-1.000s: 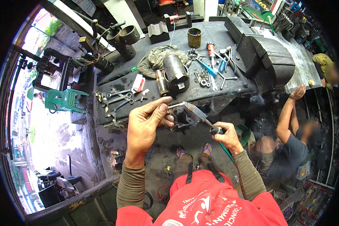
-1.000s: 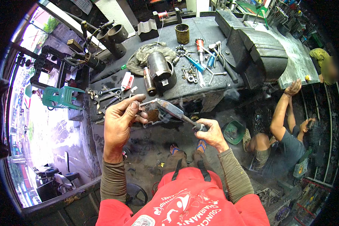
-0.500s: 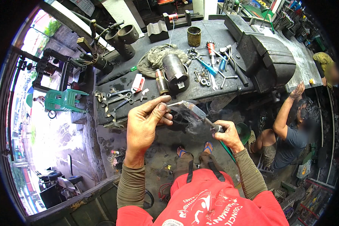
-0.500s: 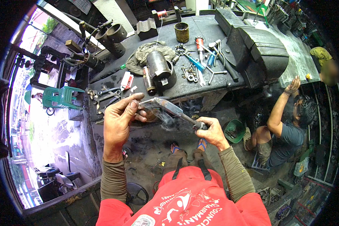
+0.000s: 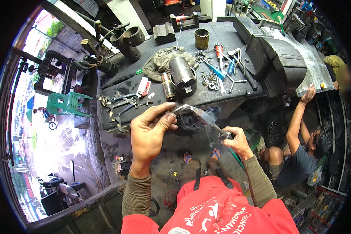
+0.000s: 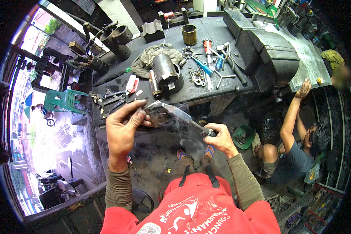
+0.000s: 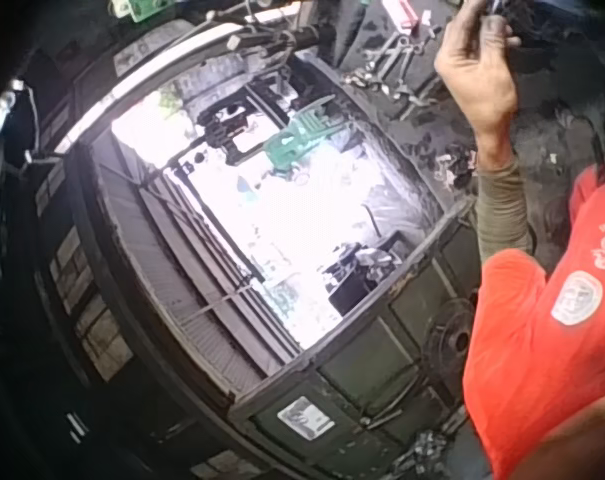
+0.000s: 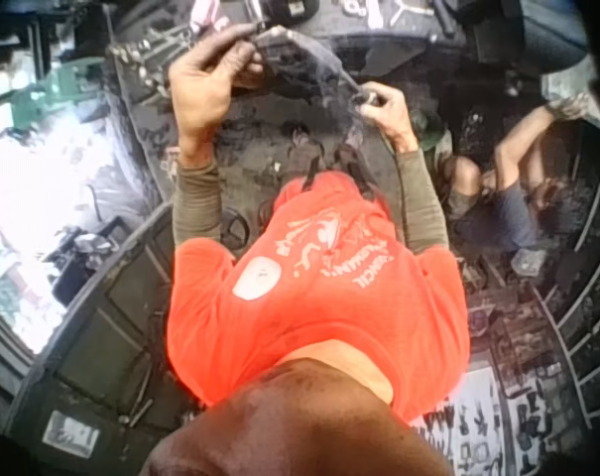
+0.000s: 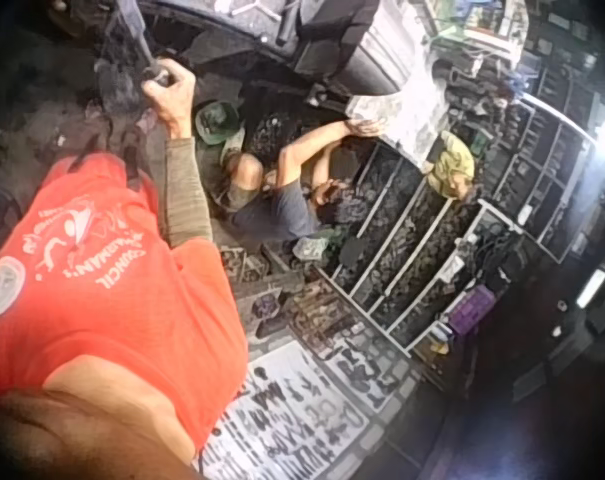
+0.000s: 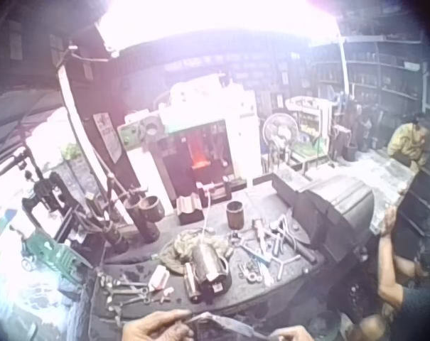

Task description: The person holds a metal cylinder and a small metal piece, then uses a blowtorch to heat the metal piece and weld it to the cylinder. The person repeatedly heats and adjusts the piece, producing smoke, and continues to manipulate the assembly on the workbench.

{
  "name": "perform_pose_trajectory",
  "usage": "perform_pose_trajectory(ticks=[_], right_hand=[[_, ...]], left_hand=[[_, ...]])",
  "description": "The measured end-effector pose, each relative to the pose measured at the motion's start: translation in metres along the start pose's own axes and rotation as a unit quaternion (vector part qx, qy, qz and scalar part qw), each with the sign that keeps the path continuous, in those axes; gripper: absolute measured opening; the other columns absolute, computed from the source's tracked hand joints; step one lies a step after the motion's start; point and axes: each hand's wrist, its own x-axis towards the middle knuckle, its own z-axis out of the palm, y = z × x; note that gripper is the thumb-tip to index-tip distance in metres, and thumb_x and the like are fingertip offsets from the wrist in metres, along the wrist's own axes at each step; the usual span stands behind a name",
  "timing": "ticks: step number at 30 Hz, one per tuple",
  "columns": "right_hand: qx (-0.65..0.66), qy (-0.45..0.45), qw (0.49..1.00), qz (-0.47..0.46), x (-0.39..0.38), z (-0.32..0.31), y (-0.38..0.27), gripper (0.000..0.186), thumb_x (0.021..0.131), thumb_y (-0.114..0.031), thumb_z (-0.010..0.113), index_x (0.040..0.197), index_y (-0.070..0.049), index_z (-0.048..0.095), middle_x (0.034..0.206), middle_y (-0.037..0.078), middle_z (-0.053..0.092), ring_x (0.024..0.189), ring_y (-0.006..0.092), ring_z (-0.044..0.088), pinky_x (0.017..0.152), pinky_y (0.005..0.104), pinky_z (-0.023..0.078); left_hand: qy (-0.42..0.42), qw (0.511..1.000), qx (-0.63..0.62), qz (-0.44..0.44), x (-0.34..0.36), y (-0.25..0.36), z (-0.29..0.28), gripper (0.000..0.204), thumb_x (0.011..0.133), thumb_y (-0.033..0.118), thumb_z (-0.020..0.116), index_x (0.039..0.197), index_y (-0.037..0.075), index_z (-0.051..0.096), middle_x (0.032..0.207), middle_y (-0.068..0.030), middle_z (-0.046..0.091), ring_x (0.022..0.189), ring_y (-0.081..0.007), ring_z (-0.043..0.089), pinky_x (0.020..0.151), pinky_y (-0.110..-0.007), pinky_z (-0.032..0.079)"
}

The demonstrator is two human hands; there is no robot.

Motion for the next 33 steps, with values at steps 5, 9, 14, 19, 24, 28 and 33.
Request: perform_pose_trajectory(ticks=[5,9,14,19,24,28,33], right_hand=[[0.021,0.002,1.0,-0.018,-0.002,-0.005,0.009,0.027,0.071,-0.01,0.077,0.095,0.001,0.075,0.084,-0.003,0.068,0.077,0.0069,0.059,0.07,0.0268,0.049],[0.013,0.026,0.999,-0.025,-0.005,-0.008,0.01,0.029,0.068,-0.006,0.076,0.097,0.001,0.076,0.085,0.0,0.07,0.077,0.0084,0.065,0.067,0.0245,0.052],[-0.003,0.023,1.0,-0.016,-0.007,-0.01,0.006,0.026,0.07,-0.008,0.076,0.094,0.0,0.076,0.085,-0.001,0.071,0.08,0.0077,0.062,0.073,0.027,0.05],[0.018,0.016,1.0,-0.013,-0.008,-0.009,0.004,0.026,0.07,-0.006,0.077,0.095,0.0,0.075,0.086,-0.002,0.071,0.081,0.0071,0.062,0.073,0.0264,0.05],[-0.038,0.032,0.999,-0.016,-0.013,-0.019,-0.002,0.025,0.074,-0.008,0.08,0.097,0.0,0.075,0.088,-0.003,0.071,0.082,0.0061,0.061,0.075,0.0258,0.049],[-0.082,0.062,0.995,-0.014,-0.021,-0.039,-0.013,0.028,0.078,-0.011,0.083,0.101,0.0,0.075,0.088,-0.003,0.07,0.083,0.006,0.06,0.075,0.026,0.049],[-0.153,0.094,0.983,0.032,-0.028,-0.059,-0.021,0.03,0.076,-0.012,0.082,0.101,0.002,0.073,0.088,-0.003,0.067,0.083,0.0068,0.057,0.075,0.0255,0.047]], left_hand=[[0.048,0.867,0.373,0.328,-0.015,0.012,0.006,0.031,0.08,-0.003,0.087,0.109,0.003,0.08,0.106,-0.0127,0.073,0.094,-0.0283,0.073,0.083,-0.037,0.06],[0.018,0.831,0.407,0.379,-0.024,0.021,0.006,0.04,0.074,-0.01,0.083,0.11,0.006,0.081,0.106,-0.0137,0.072,0.095,-0.028,0.072,0.083,-0.036,0.059],[-0.006,0.815,0.43,0.389,-0.031,0.029,0.003,0.044,0.071,-0.012,0.079,0.11,0.007,0.082,0.107,-0.013,0.07,0.1,-0.0298,0.071,0.084,-0.037,0.059],[-0.006,0.823,0.415,0.388,-0.03,0.027,0.002,0.038,0.075,-0.007,0.081,0.11,0.005,0.08,0.11,-0.014,0.07,0.101,-0.0301,0.071,0.086,-0.038,0.059],[0.08,0.925,0.283,0.241,-0.029,-0.003,0.007,0.03,0.08,0.002,0.091,0.106,0.001,0.077,0.106,-0.0107,0.073,0.091,-0.0206,0.072,0.08,-0.031,0.058],[0.11,0.992,-0.065,0.021,-0.023,-0.074,0.01,0.025,0.089,-0.009,0.082,0.112,-0.004,0.072,0.105,-0.0048,0.073,0.092,-0.0095,0.07,0.08,-0.025,0.059],[0.178,0.97,-0.152,-0.059,0.005,-0.186,0.001,0.025,0.09,-0.012,0.078,0.112,-0.003,0.068,0.101,-0.0051,0.072,0.09,-0.0097,0.068,0.084,-0.024,0.057]])
